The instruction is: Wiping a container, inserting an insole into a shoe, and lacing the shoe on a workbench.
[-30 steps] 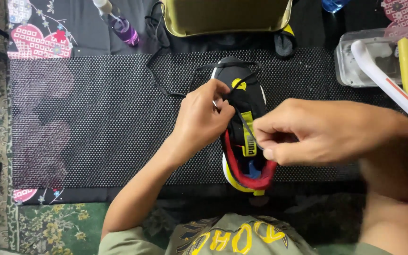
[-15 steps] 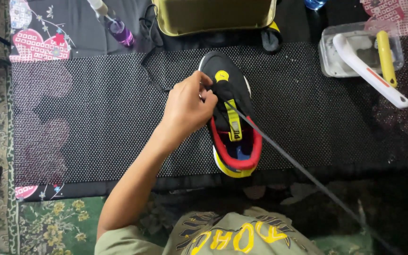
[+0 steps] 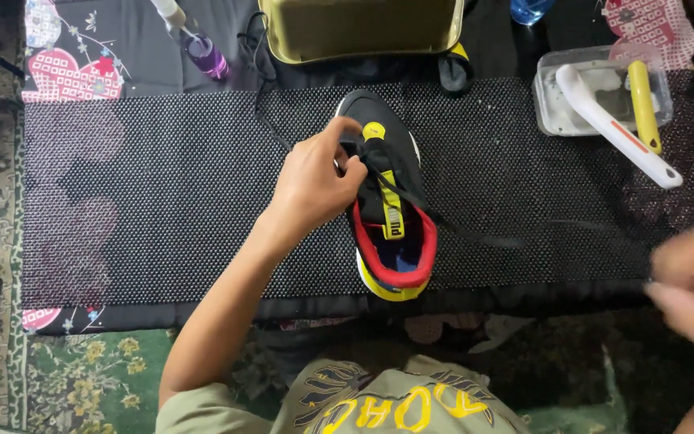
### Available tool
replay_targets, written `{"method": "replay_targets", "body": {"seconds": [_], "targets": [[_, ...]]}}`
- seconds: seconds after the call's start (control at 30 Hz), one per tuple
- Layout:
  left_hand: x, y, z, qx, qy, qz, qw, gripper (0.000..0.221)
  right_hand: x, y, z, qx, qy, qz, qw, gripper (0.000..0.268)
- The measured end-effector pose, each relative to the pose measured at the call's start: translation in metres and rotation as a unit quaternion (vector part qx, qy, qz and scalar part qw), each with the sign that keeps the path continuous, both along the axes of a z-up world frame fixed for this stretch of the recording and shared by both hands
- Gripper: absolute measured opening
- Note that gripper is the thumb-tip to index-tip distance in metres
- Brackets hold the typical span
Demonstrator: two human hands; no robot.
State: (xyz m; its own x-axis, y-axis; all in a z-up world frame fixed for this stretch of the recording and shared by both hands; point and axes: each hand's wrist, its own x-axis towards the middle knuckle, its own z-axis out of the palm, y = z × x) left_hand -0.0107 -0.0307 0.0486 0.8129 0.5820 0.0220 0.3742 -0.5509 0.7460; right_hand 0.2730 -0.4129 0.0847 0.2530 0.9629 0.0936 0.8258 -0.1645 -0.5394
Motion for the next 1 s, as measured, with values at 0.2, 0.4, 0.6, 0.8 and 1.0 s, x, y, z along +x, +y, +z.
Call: {"method": "replay_targets", "body": {"seconds": [0.2, 0.4, 0.6, 0.8, 1.0], "targets": [[-0.002, 0.005, 0.005, -0.034, 0.024, -0.015, 0.999, 0.032, -0.094, 0.166, 0.034, 0.002, -0.375, 0.094, 0.922, 0.011], [0.000, 0.007, 0.000, -0.026, 0.018, -0.015, 0.999, 0.030, -0.133, 0.252, -0.029, -0.053, -0.411, 0.144, 0.899, 0.020], [0.005, 0.007, -0.007, 0.001, 0.032, 0.003, 0.999, 0.033, -0.120, 0.238, 0.005, -0.063, -0.181, 0.226, 0.955, 0.026], [0.005, 0.005, -0.008, -0.005, 0.036, 0.006, 0.999, 0.030, -0.113, 0.149, 0.071, 0.006, 0.078, 0.203, 0.976, 0.033], [0.002, 0.007, -0.011, -0.009, 0.015, -0.004, 1.000, 0.031, -0.040, 0.084, 0.020, 0.115, 0.031, 0.192, 0.974, 0.029]]}}
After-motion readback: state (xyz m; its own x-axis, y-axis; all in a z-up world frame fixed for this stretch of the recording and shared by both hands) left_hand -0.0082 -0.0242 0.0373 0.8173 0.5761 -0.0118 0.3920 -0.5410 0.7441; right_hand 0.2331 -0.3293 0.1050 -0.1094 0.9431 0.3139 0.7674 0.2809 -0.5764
